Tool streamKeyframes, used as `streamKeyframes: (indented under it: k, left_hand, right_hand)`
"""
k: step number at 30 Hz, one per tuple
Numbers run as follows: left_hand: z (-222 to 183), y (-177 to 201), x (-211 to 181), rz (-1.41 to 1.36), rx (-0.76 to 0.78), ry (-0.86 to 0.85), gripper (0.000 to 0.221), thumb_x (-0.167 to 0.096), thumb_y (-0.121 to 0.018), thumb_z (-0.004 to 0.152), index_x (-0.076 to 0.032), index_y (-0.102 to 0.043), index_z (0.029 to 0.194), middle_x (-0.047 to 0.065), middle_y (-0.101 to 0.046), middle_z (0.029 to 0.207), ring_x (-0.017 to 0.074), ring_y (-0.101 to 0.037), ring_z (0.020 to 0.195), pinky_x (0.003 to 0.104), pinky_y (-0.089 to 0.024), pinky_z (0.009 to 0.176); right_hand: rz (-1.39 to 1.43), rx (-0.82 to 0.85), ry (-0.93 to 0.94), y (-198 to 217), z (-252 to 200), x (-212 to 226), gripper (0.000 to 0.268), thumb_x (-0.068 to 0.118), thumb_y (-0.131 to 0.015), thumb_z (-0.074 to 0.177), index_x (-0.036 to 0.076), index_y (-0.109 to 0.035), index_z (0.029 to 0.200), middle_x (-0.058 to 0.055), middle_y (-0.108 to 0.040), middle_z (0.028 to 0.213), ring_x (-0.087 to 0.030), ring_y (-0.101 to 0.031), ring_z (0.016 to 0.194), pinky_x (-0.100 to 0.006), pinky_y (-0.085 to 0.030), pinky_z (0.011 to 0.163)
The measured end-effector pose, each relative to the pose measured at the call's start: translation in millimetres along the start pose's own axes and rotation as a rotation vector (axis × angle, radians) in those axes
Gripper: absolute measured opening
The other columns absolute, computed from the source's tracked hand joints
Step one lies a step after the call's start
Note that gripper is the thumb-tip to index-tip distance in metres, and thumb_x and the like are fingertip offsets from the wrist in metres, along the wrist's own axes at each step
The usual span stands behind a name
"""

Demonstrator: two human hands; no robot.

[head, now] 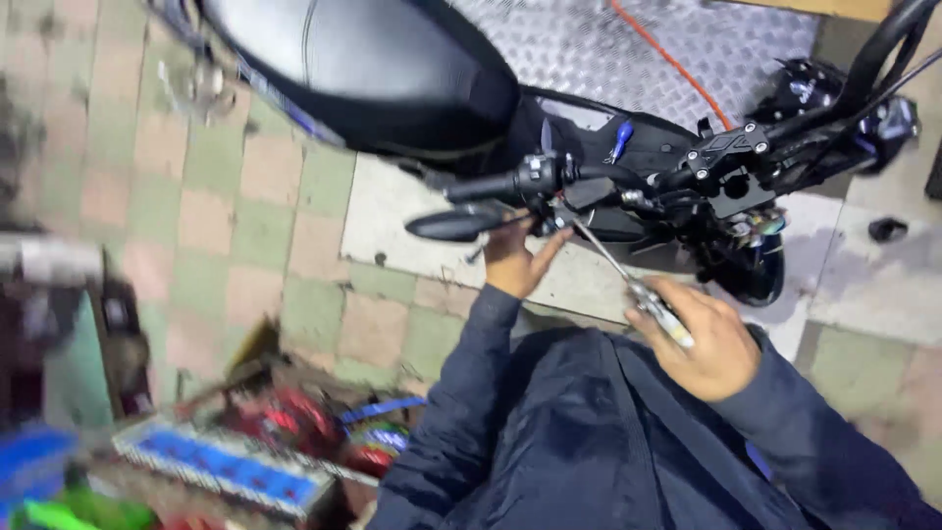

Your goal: Cleaning and inspecting electrical connectors on a motorcycle using an air compressor nozzle and manual manipulation.

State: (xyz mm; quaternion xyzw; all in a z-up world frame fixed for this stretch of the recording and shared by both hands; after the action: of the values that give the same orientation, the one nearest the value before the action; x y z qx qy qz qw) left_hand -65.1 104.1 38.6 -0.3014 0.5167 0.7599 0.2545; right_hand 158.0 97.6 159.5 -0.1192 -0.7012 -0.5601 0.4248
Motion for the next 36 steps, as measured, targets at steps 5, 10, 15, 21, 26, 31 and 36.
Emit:
streamKeyframes:
  k: [5, 10, 15, 21, 26, 31, 36]
  left_hand:
    - [15.5, 12.1, 29.6, -0.132, 0.071, -0.034, 0.036, -0.043, -0.078, 0.087, -0.016, -0.068, 0.11, 0.006, -0.072, 0.095, 0.0282, -0.072, 0.099, 0.04, -0.054, 0.093]
    - [22.5, 38.5, 21.1, 0.043, 0.023, -0.181, 0.058, -0.044, -0.081, 0.077, -0.017, -0.062, 0.125, 0.007, -0.06, 0.113, 0.0283, -0.062, 0.115, 0.043, -0.045, 0.106]
    - [31.5, 36.9, 19.8, 0.181, 0.018, -0.106, 0.086, -0.042, -0.089, 0.066, -0.024, -0.054, 0.143, 0.003, -0.055, 0.139, 0.0274, -0.052, 0.131, 0.043, -0.032, 0.109]
    - [44.2, 14.7, 24.2, 0.01, 0.069, -0.145, 0.087, -0.032, -0.084, 0.077, -0.013, -0.046, 0.152, 0.014, -0.059, 0.139, 0.0305, -0.053, 0.134, 0.049, -0.024, 0.117]
    - [40.9, 17.8, 28.9, -0.045, 0.077, -0.21, 0.091, -0.028, -0.084, 0.071, -0.012, -0.046, 0.153, 0.012, -0.056, 0.145, 0.0274, -0.051, 0.138, 0.047, -0.023, 0.119]
    - [7.1, 54.2, -16.9, -0.029, -0.041, -0.307, 0.056, -0.03, -0.074, 0.087, -0.006, -0.06, 0.135, 0.019, -0.054, 0.145, 0.0387, -0.051, 0.136, 0.051, -0.029, 0.114]
    - [-77.7, -43.2, -84.2, -0.273, 0.567, -0.461, 0.021, -0.021, -0.058, 0.1, -0.006, -0.065, 0.112, 0.011, -0.07, 0.104, 0.0324, -0.063, 0.096, 0.043, -0.042, 0.088]
  right_hand:
    - [-0.017, -0.169, -0.118, -26.5, 7.0, 28.4, 0.031, 0.029, -0.077, 0.09, 0.009, -0.07, 0.114, -0.016, -0.072, 0.088, -0.043, -0.07, 0.089, -0.048, -0.057, 0.07]
    - [-0.011, -0.232, -0.188, -47.8, 27.1, 54.0, 0.019, 0.027, -0.075, 0.095, 0.009, -0.071, 0.1, -0.015, -0.066, 0.069, -0.043, -0.068, 0.074, -0.044, -0.054, 0.06]
    - [-0.069, -0.275, -0.244, -48.7, 23.7, 48.4, 0.03, 0.038, -0.073, 0.096, 0.009, -0.068, 0.098, -0.016, -0.063, 0.064, -0.042, -0.067, 0.07, -0.045, -0.053, 0.058]
    - [-0.07, -0.344, -0.268, -45.1, 16.1, 55.2, 0.032, 0.031, -0.075, 0.097, 0.002, -0.07, 0.109, -0.023, -0.065, 0.072, -0.046, -0.067, 0.073, -0.049, -0.053, 0.062]
    - [0.161, -0.458, -0.459, -48.1, -52.4, 3.7, 0.03, 0.029, -0.071, 0.096, 0.005, -0.071, 0.114, -0.016, -0.067, 0.069, -0.037, -0.067, 0.071, -0.045, -0.053, 0.063]
    - [0.218, -0.676, -0.612, -31.5, -140.1, -74.7, 0.027, 0.028, -0.068, 0.102, 0.005, -0.069, 0.117, -0.011, -0.063, 0.062, -0.021, -0.064, 0.067, -0.034, -0.049, 0.063]
    - [0.682, -0.894, -0.56, 7.6, -171.1, -102.7, 0.038, 0.029, -0.062, 0.103, -0.004, -0.051, 0.119, -0.024, -0.065, 0.103, -0.018, -0.044, 0.051, -0.032, -0.039, 0.049]
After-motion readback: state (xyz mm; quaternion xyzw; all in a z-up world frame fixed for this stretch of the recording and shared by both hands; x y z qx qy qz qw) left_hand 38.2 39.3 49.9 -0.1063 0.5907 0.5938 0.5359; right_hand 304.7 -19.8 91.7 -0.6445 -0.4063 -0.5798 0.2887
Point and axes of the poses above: each hand's wrist, its own z-axis towards the middle knuckle, its own y-axis out of the back of the hand, x = y × z, the point moved 10 cm from there along z, towards the middle knuckle
